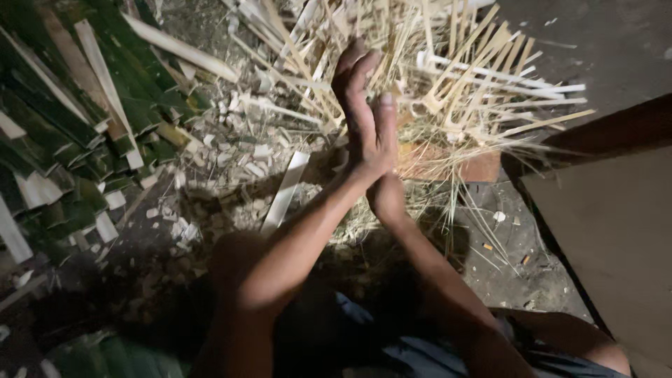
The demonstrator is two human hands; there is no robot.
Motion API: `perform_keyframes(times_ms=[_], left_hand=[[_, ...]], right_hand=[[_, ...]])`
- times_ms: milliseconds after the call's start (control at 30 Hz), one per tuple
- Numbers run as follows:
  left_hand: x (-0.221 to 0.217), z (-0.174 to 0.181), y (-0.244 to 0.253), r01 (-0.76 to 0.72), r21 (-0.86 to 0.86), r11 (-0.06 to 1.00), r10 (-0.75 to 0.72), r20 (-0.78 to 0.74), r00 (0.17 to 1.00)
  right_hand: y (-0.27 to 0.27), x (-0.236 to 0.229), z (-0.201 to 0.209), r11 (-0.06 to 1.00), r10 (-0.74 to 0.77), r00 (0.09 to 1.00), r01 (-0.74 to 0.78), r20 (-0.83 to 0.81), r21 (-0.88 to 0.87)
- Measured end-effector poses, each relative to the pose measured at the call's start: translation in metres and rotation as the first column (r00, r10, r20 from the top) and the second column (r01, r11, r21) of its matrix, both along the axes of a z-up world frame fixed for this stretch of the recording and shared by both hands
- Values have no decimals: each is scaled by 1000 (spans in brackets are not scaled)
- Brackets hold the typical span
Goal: The person splits bamboo stalks into thin strips using a machete. They repeatedly position the bamboo on a wooden block and strike it to produce narrow strips, then later hollows out a bamboo segment by scraping the interior.
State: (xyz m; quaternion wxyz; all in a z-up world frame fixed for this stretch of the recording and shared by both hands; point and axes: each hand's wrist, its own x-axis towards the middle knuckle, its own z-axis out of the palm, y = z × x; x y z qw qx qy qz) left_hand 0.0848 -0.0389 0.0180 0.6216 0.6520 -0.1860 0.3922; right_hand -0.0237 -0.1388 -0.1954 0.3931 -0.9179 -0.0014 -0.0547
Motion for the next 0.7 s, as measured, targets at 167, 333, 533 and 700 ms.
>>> perform_keyframes(times_ms=[167,333,533,700], left_hand=[[-15,-5,25,223,-246,943,-258,-121,959],[-10,-1,43,296,-174,939,-330,-218,919],[-13,2,35,302,-97,948,-314,-150,938],[-6,-1,46,313,-233,921,-351,-143,925]], right_hand=[[-19,-17,-95,917,136,928,14,-347,398],[-15,-3,-47,950,72,937,40,-341,310],[14,-7,-21,995,-94,995,95,-45,21],[8,-1,-89,989,-19,984,44,-176,141]])
